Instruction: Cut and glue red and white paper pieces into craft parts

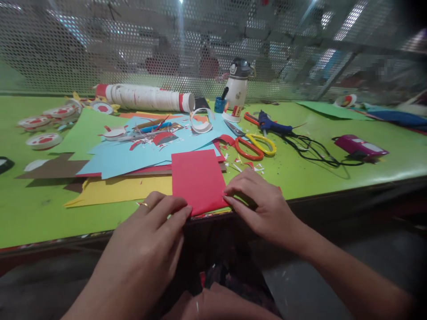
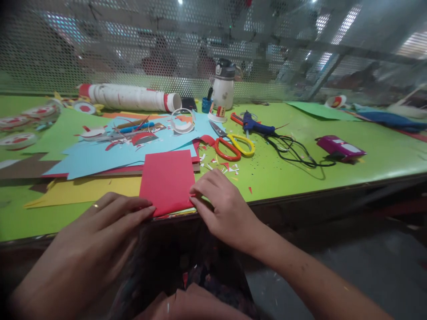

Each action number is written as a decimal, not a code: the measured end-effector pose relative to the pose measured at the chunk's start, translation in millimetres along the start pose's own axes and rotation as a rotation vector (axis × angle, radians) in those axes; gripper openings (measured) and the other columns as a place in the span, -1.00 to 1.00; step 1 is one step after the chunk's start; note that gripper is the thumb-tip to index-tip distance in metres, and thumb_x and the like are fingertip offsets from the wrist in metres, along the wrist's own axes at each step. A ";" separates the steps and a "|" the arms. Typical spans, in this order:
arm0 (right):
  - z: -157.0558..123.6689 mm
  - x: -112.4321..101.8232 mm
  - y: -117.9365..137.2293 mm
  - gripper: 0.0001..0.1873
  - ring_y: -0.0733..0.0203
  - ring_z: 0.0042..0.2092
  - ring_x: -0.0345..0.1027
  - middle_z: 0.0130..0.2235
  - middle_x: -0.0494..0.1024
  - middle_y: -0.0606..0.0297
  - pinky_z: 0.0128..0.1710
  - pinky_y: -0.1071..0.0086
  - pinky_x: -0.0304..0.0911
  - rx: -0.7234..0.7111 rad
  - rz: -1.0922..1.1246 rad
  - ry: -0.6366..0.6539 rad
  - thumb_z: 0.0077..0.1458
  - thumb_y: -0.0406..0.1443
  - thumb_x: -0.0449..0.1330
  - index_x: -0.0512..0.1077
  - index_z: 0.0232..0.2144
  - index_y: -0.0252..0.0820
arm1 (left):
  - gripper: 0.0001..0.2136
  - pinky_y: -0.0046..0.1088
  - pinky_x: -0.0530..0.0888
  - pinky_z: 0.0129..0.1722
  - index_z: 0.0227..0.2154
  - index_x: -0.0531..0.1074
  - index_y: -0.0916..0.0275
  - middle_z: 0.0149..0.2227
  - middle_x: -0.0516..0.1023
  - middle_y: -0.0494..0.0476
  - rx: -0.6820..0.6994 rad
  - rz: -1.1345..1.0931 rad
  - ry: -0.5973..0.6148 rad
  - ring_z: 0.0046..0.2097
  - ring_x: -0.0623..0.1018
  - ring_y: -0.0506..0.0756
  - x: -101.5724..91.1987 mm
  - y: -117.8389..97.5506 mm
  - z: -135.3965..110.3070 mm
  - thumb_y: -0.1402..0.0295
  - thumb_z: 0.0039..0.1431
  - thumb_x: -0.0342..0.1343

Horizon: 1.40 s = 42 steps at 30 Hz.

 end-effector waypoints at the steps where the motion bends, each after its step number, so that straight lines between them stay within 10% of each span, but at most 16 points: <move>1: -2.2 -1.7 1.4 -0.93 0.15 -0.22 0.31 -0.31 0.47 0.14 -0.19 0.23 0.26 -0.022 -0.006 -0.033 0.17 -0.49 0.14 0.42 -0.31 -0.32 | -0.76 -0.12 0.48 -0.28 -0.27 0.54 0.42 -0.22 0.54 0.34 0.039 0.055 -0.001 -0.22 0.43 0.24 0.8 -3.9 -2.4 0.55 0.21 -0.06; 7: -23.9 -2.6 24.3 -0.71 -0.02 0.02 0.26 -0.04 0.52 0.02 0.01 0.03 0.21 -0.203 -0.172 0.016 0.14 -0.52 0.15 0.43 -0.06 -0.37 | -0.73 0.02 0.42 -0.09 -0.13 0.52 0.49 -0.04 0.53 0.44 0.167 0.251 0.072 -0.05 0.45 0.36 14.4 -14.3 -22.5 0.52 0.20 -0.02; 14: -34.7 20.6 36.9 -0.42 -0.20 0.13 0.15 0.11 0.39 -0.11 0.08 -0.17 0.10 -0.127 -0.326 0.180 0.20 -0.07 0.15 0.33 0.14 -0.32 | -0.67 0.04 0.43 -0.15 -0.09 0.49 0.51 -0.03 0.53 0.47 0.128 0.267 0.030 -0.08 0.47 0.37 15.0 -11.5 -26.1 0.46 0.24 -0.11; 35: -39.6 26.1 32.4 -0.45 -0.16 0.17 0.10 0.14 0.34 -0.08 0.16 -0.14 0.06 -0.016 -0.363 0.175 0.22 -0.10 0.13 0.31 0.15 -0.31 | -0.64 0.06 0.38 -0.06 0.05 0.39 0.42 0.08 0.44 0.46 0.128 0.268 0.130 0.04 0.40 0.43 19.4 -6.8 -33.3 0.40 0.21 0.04; 42: -44.0 16.0 36.0 -0.42 -0.19 0.22 0.02 0.19 0.27 -0.17 0.16 -0.17 0.06 0.029 -0.373 0.099 0.22 -0.13 0.13 0.27 0.17 -0.42 | -0.66 0.03 0.46 -0.16 0.00 0.41 0.43 -0.02 0.49 0.45 0.109 0.255 -0.012 -0.05 0.44 0.40 13.5 -9.5 -25.3 0.34 0.24 0.01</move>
Point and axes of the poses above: each hand's wrist, its own z-axis towards the middle knuckle, its own x-axis out of the palm, y = z × x, the point moved 4 cm from there along z, towards the middle knuckle
